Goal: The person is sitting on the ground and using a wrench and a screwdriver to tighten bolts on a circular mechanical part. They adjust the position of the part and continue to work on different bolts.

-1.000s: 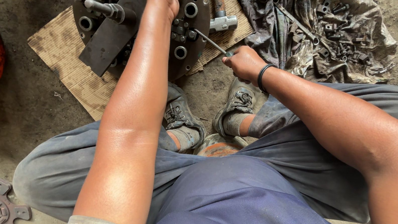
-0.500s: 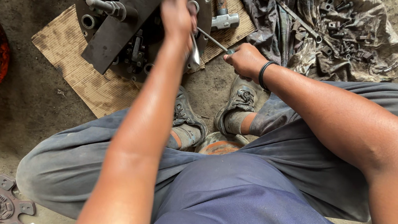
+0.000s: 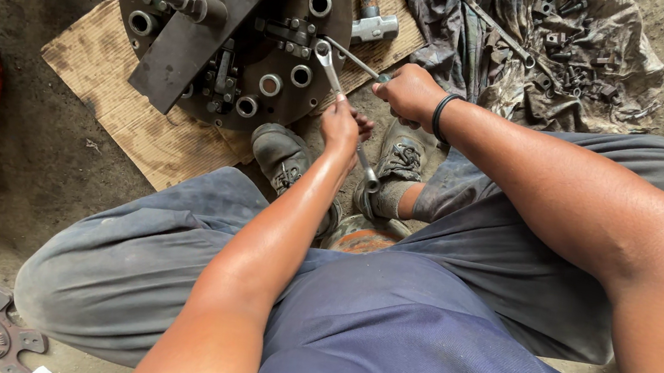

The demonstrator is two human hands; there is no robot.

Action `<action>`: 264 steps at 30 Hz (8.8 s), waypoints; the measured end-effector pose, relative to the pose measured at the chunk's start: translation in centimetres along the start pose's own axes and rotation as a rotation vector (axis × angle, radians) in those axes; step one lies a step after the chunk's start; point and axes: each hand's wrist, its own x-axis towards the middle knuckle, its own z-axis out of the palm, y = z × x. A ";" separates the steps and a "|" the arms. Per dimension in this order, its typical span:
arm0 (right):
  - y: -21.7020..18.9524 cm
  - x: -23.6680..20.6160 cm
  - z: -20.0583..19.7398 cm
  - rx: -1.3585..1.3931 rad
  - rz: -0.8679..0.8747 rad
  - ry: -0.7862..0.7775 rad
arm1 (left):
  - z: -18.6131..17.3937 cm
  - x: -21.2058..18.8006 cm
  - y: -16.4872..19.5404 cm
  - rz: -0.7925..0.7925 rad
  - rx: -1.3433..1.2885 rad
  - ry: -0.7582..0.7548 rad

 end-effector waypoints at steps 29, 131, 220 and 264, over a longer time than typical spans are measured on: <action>-0.5 -0.6 -0.5 -0.057 0.012 0.005 | -2.5 0.5 1.8 0.280 0.770 0.381; -0.8 -0.4 -1.0 -0.056 0.020 -0.018 | 3.1 2.0 4.6 -0.203 -0.203 -0.122; -1.0 -0.1 -1.4 -0.039 0.045 -0.014 | -5.3 3.3 4.6 0.333 0.703 0.229; -0.7 0.3 -1.6 -0.033 0.019 -0.016 | 2.2 1.9 4.3 -0.195 0.043 0.063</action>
